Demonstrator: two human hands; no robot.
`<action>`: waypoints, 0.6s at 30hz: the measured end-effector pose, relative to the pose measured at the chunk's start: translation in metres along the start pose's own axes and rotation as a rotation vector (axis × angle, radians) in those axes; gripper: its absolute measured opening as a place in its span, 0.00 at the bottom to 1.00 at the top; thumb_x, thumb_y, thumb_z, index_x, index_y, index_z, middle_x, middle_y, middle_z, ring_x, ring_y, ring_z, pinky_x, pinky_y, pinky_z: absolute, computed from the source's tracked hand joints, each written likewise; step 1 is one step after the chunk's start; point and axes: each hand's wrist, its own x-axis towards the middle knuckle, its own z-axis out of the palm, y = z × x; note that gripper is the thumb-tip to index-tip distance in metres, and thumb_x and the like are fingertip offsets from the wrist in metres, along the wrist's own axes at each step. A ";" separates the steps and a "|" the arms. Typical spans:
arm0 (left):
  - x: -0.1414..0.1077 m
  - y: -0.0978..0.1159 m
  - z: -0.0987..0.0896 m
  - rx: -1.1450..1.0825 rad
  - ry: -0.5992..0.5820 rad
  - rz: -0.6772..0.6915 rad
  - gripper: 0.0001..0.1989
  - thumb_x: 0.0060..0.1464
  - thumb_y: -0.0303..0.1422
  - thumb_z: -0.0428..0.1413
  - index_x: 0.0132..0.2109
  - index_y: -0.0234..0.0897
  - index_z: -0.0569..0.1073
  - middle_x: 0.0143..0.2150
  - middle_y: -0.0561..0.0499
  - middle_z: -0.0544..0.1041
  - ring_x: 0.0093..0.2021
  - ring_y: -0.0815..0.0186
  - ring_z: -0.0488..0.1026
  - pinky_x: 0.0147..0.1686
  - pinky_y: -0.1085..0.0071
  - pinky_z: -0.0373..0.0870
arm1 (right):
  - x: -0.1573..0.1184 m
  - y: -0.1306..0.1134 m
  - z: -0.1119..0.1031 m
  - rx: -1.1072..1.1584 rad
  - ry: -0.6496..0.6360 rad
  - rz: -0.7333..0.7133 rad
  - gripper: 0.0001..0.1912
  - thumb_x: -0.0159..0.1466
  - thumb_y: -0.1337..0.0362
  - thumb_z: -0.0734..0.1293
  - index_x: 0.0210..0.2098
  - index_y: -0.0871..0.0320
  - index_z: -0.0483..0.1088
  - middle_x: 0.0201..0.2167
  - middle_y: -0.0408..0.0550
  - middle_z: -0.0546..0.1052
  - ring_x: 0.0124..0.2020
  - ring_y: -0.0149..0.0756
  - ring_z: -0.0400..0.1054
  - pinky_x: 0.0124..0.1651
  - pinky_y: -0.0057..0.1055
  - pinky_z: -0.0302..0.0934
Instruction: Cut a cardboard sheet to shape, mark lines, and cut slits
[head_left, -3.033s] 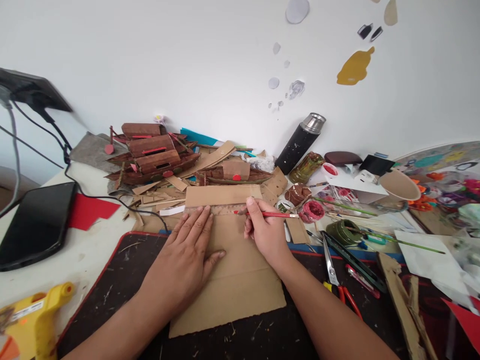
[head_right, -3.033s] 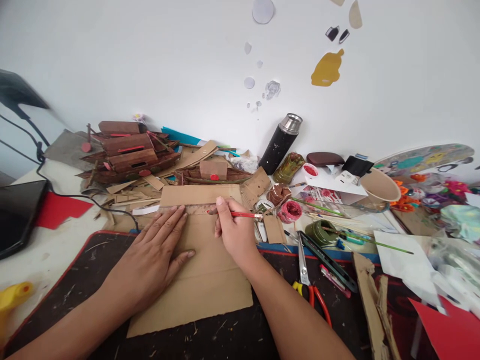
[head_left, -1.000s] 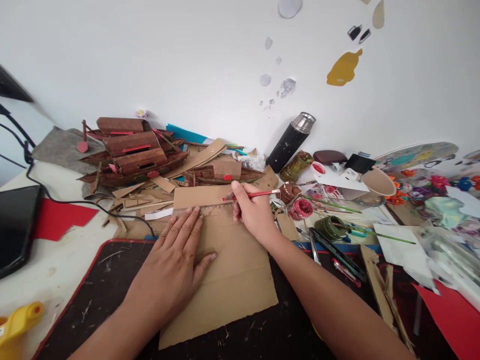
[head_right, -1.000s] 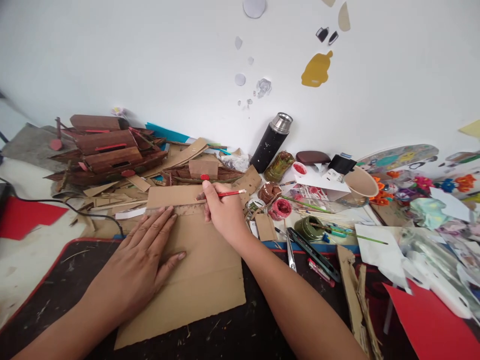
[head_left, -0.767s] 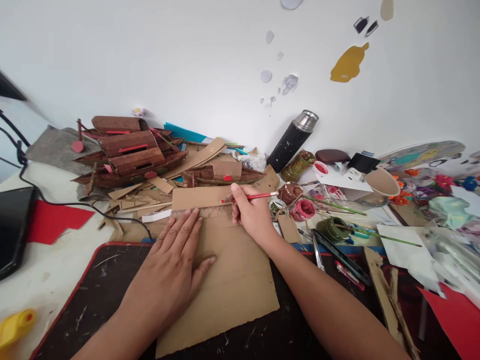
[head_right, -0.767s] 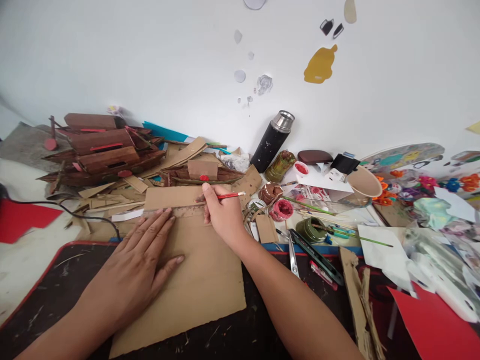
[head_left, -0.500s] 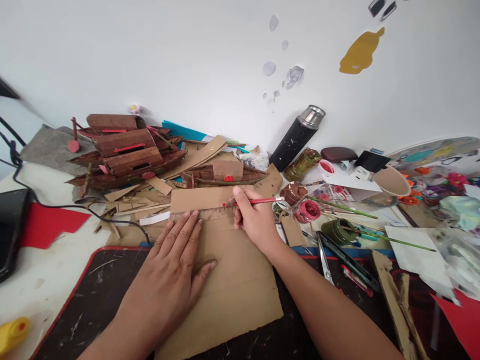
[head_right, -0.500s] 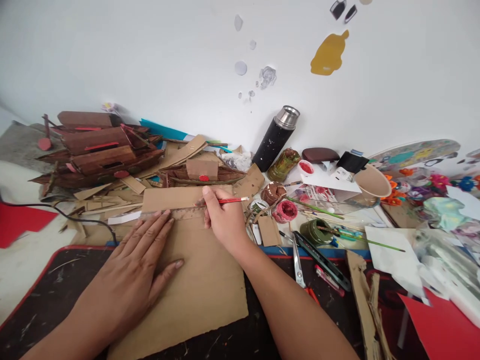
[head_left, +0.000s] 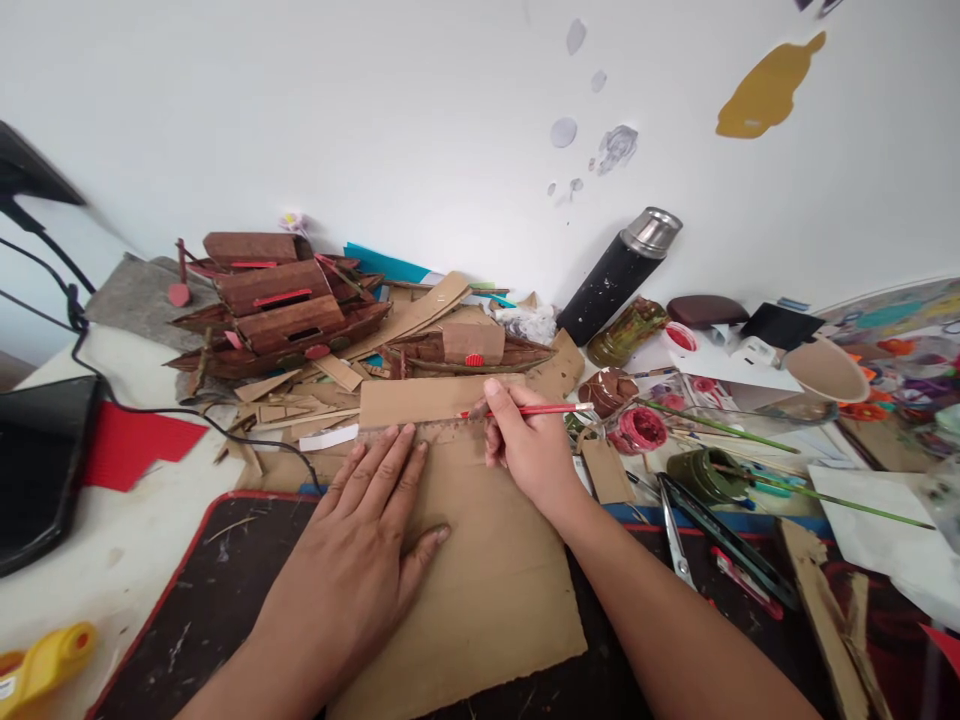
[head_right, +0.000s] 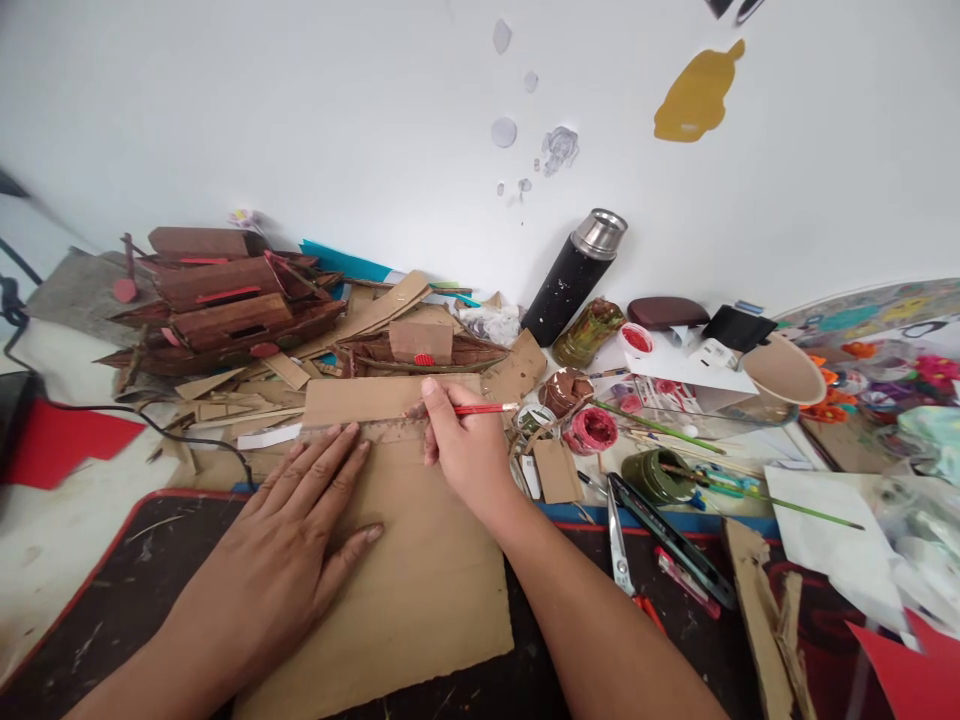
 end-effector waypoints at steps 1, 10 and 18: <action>0.000 0.000 0.000 -0.001 -0.003 -0.003 0.40 0.75 0.49 0.47 0.81 0.26 0.56 0.79 0.30 0.66 0.78 0.42 0.63 0.74 0.43 0.63 | 0.001 -0.001 0.000 0.009 0.006 -0.008 0.29 0.70 0.35 0.68 0.32 0.56 0.73 0.15 0.36 0.68 0.14 0.29 0.64 0.18 0.25 0.56; -0.001 0.001 -0.003 0.013 -0.027 -0.001 0.40 0.75 0.49 0.47 0.80 0.24 0.56 0.80 0.31 0.63 0.78 0.43 0.63 0.73 0.44 0.64 | 0.001 0.001 -0.003 -0.035 0.001 -0.002 0.29 0.72 0.37 0.67 0.32 0.56 0.74 0.16 0.37 0.68 0.15 0.29 0.64 0.19 0.25 0.55; -0.002 0.003 -0.005 -0.029 -0.027 -0.026 0.42 0.75 0.49 0.46 0.83 0.29 0.48 0.81 0.34 0.62 0.78 0.44 0.63 0.73 0.45 0.65 | -0.002 -0.002 -0.002 -0.091 -0.006 0.008 0.30 0.73 0.36 0.66 0.30 0.55 0.74 0.16 0.39 0.69 0.16 0.31 0.64 0.21 0.27 0.57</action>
